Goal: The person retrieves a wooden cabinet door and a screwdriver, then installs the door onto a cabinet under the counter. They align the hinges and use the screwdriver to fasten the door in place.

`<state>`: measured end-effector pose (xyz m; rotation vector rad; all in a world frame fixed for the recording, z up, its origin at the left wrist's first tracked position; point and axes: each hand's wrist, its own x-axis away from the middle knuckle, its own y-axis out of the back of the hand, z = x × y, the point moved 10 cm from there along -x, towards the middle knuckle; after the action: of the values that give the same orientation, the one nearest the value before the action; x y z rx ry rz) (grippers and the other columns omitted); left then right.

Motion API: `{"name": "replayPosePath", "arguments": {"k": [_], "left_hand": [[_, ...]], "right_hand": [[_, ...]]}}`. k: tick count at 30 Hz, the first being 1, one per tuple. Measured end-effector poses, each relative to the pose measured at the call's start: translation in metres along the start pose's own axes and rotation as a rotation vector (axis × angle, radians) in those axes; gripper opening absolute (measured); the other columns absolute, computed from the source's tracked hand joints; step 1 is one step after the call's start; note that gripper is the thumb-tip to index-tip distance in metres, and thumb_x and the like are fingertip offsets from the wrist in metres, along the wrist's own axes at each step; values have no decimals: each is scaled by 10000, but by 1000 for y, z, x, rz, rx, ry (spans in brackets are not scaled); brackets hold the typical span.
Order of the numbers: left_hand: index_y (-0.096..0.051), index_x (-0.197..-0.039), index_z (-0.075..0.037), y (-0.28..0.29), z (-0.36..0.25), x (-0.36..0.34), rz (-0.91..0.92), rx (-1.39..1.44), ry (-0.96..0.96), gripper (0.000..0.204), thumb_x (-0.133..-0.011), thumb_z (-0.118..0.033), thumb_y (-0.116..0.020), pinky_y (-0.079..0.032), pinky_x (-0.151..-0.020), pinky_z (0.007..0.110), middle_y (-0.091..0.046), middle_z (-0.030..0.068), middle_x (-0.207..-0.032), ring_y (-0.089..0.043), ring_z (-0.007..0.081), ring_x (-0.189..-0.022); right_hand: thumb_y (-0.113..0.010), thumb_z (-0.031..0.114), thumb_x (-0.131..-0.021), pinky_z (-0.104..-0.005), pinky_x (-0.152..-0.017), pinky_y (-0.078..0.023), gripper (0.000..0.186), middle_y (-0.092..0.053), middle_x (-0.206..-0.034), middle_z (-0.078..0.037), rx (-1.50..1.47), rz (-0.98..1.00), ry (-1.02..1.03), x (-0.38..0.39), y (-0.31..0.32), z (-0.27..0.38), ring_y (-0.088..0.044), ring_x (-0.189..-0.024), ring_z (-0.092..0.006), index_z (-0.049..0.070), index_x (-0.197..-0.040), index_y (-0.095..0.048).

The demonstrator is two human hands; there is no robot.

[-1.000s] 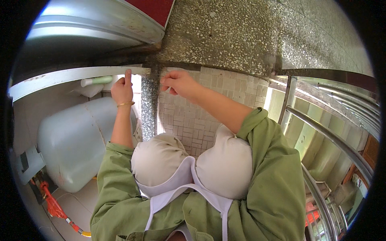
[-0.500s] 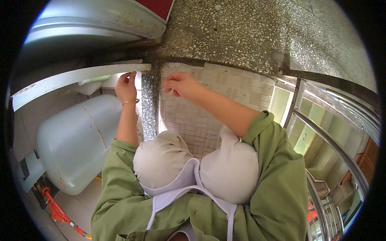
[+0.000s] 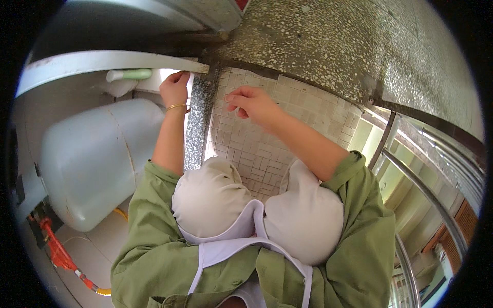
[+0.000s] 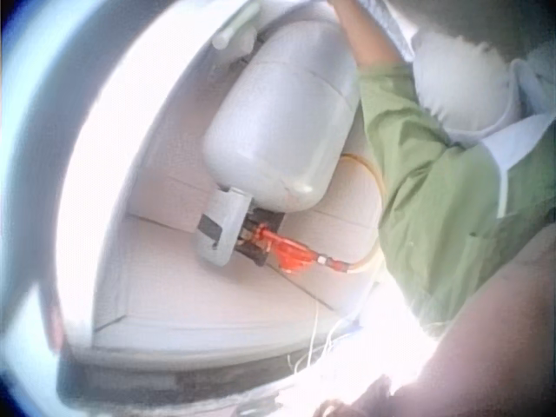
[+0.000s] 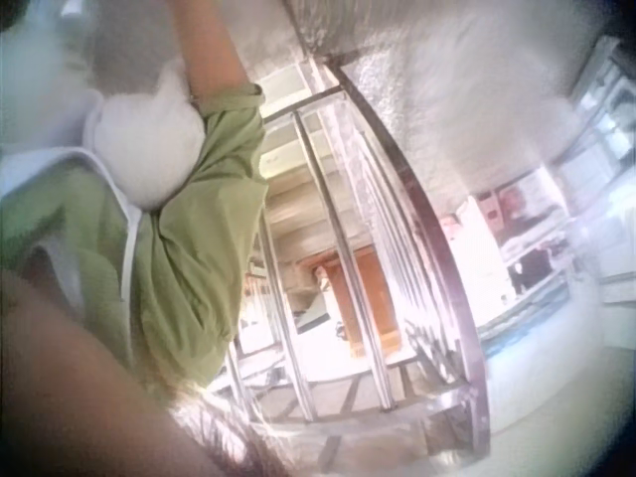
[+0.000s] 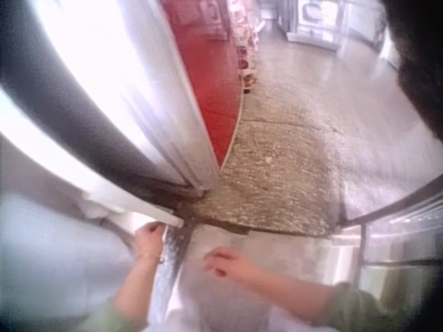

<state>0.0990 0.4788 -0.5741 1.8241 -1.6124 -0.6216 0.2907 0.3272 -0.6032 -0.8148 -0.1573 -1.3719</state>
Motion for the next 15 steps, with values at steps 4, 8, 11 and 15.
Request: {"name": "replayPosePath", "arguments": {"k": [4, 8, 11, 15], "left_hand": [[-682, -820, 17, -4, 10, -3, -43, 102, -21, 229, -728, -190, -650, -489, -659, 313, -666, 128, -708, -620, 204, -642], [-672, -811, -9, -14, 19, -1, -31, 143, -9, 215, -716, -200, -647, -494, -678, 323, -670, 115, -743, -632, 224, -685], [-677, -791, -61, -17, 20, 9, -15, 60, -53, 183, -704, -220, -649, -496, -689, 331, -656, 85, -785, -630, 247, -731], [-674, -817, -84, -51, 6, 47, 374, -83, -300, 127, -738, -178, -640, -493, -672, 326, -641, 77, -755, -616, 244, -706]], "right_hand": [[-557, 232, -901, -242, -682, -441, 221, -630, -876, -12, 40, -18, -13, 8, -1, 1, -506, -681, -68, 67, -1038, -606], [-546, 227, -906, -241, -695, -446, 225, -628, -881, -8, 61, -52, -33, 17, 2, -2, -510, -689, -68, 66, -1052, -602], [-539, 225, -909, -240, -697, -448, 233, -631, -889, -8, 83, -67, -32, 21, 6, -3, -518, -699, -70, 65, -1068, -598], [-541, 227, -906, -238, -696, -449, 238, -634, -885, -14, 112, -82, -26, 24, 7, -2, -520, -700, -66, 62, -1066, -599]]}}
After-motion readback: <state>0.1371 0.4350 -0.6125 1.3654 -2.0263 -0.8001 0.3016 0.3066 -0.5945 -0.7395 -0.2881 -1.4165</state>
